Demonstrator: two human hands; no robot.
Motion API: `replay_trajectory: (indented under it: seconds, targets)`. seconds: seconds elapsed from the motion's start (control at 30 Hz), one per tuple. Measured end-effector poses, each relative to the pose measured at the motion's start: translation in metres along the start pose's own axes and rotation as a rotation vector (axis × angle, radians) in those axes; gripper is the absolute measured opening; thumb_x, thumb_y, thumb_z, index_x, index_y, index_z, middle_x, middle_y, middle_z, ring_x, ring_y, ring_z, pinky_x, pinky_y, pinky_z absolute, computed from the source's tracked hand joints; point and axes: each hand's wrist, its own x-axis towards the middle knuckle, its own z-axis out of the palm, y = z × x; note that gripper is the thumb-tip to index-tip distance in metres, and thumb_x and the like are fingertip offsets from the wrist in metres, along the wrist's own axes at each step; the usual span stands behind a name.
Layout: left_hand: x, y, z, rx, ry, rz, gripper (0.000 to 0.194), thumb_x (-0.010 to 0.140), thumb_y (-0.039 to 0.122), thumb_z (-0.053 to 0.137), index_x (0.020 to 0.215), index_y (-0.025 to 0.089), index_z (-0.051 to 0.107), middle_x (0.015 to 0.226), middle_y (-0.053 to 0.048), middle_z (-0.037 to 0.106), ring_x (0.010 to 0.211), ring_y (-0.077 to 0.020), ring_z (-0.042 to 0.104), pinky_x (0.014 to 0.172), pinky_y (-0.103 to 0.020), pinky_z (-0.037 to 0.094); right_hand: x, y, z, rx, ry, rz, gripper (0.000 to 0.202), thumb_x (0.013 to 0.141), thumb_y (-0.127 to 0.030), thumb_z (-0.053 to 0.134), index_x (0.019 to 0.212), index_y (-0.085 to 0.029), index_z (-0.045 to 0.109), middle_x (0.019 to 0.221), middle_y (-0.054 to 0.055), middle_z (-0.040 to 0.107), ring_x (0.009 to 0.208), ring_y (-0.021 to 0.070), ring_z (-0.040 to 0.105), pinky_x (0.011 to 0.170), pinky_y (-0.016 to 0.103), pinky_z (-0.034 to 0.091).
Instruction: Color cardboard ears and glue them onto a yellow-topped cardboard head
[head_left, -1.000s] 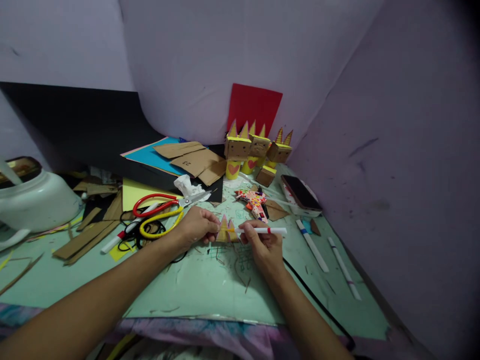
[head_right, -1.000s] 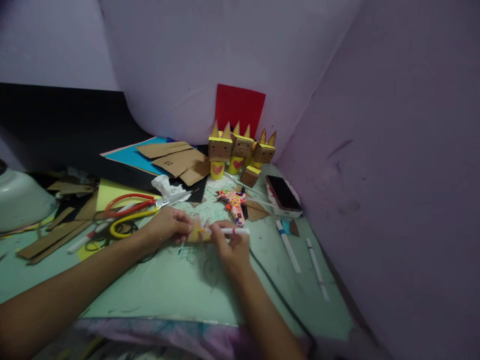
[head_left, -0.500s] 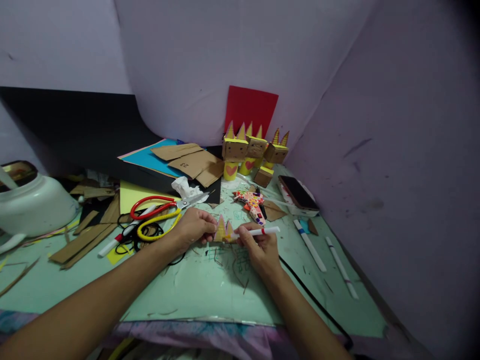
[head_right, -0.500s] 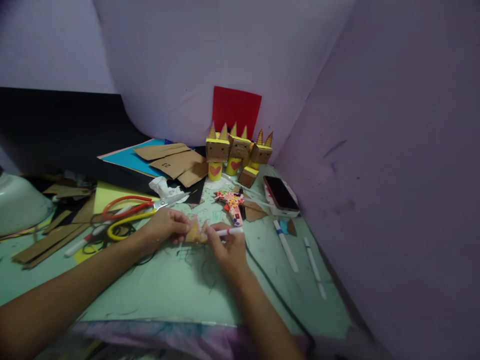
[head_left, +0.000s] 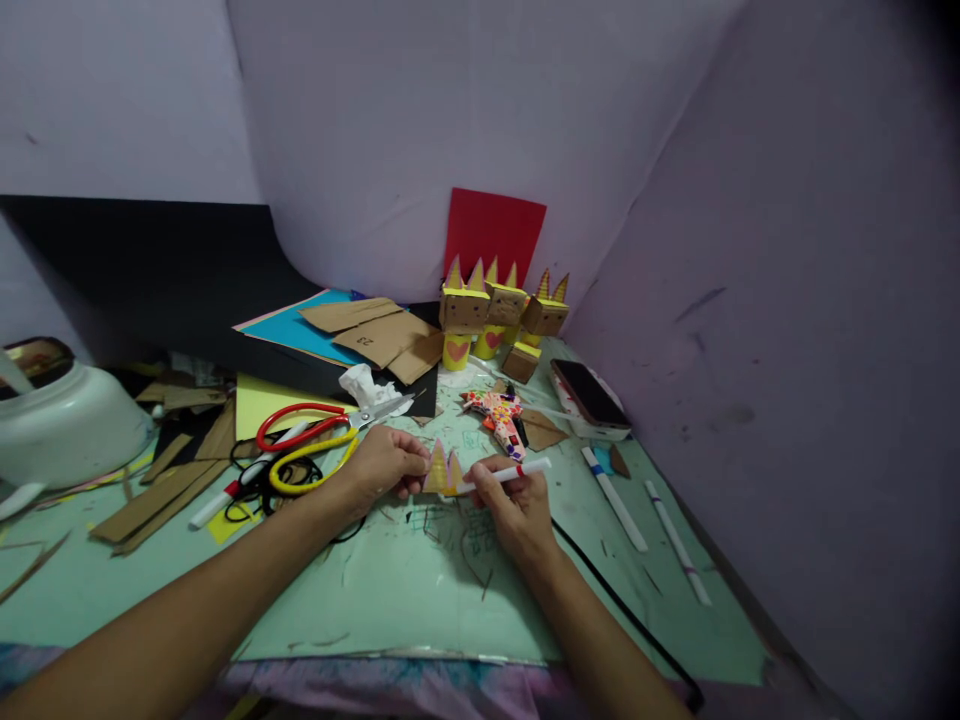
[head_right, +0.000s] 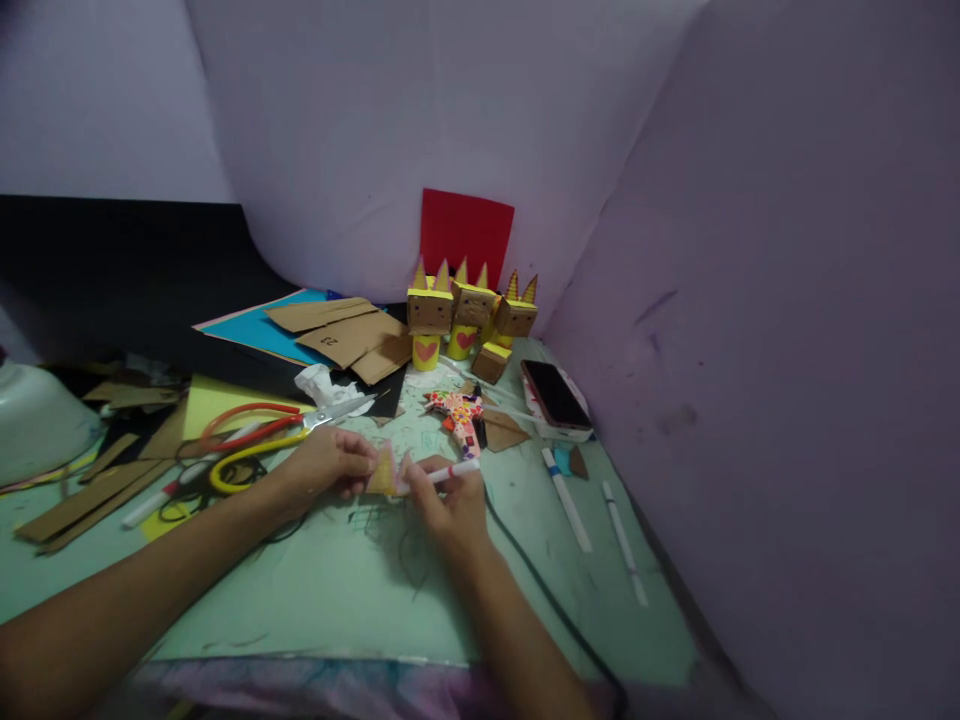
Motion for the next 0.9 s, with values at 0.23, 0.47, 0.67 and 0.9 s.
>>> replay_trajectory:
  seconds: [0.23,0.47,0.67,0.9]
  targets:
    - [-0.001,0.001,0.001,0.015,-0.015,-0.015,0.007,0.055,0.008,0.058,0.051,0.014,0.056,0.033,0.002,0.053,0.029,-0.0073,0.045,0.032,-0.016,0.034,0.002,-0.006,0.004,0.008,0.062,0.007,0.023,0.08,-0.035,0.058,0.072,-0.015,0.067,0.06,0.002,0.061,0.055,0.0137,0.055,0.051,0.024,0.042]
    - [0.002,0.0,0.0,0.0,0.002,-0.02,0.006,0.056,0.012,0.06,0.052,0.014,0.056,0.034,0.003,0.053,0.028,-0.0068,0.044,0.033,-0.017,0.034,0.001,-0.007,0.002,0.021,-0.008,0.031,0.029,0.079,-0.036,0.058,0.061,-0.014,0.065,0.044,-0.001,0.053,0.042,0.01,0.045,0.042,0.022,0.033]
    - [0.004,-0.001,-0.001,0.001,-0.006,-0.023,0.005,0.054,0.011,0.058,0.051,0.014,0.055,0.033,0.003,0.053,0.028,-0.0073,0.044,0.032,-0.017,0.034,0.005,-0.01,-0.003,0.044,0.218,0.034,0.03,0.082,-0.038,0.054,0.068,-0.014,0.064,0.047,-0.002,0.054,0.045,0.0114,0.05,0.047,0.024,0.04]
    - [0.004,-0.002,0.0,-0.005,-0.014,-0.025,0.004,0.053,0.011,0.058,0.051,0.014,0.055,0.033,0.003,0.053,0.029,-0.0072,0.045,0.031,-0.016,0.034,0.007,-0.013,-0.003,0.068,0.284,0.037,0.024,0.081,-0.038,0.056,0.076,-0.015,0.063,0.051,-0.002,0.056,0.048,0.0123,0.053,0.05,0.024,0.041]
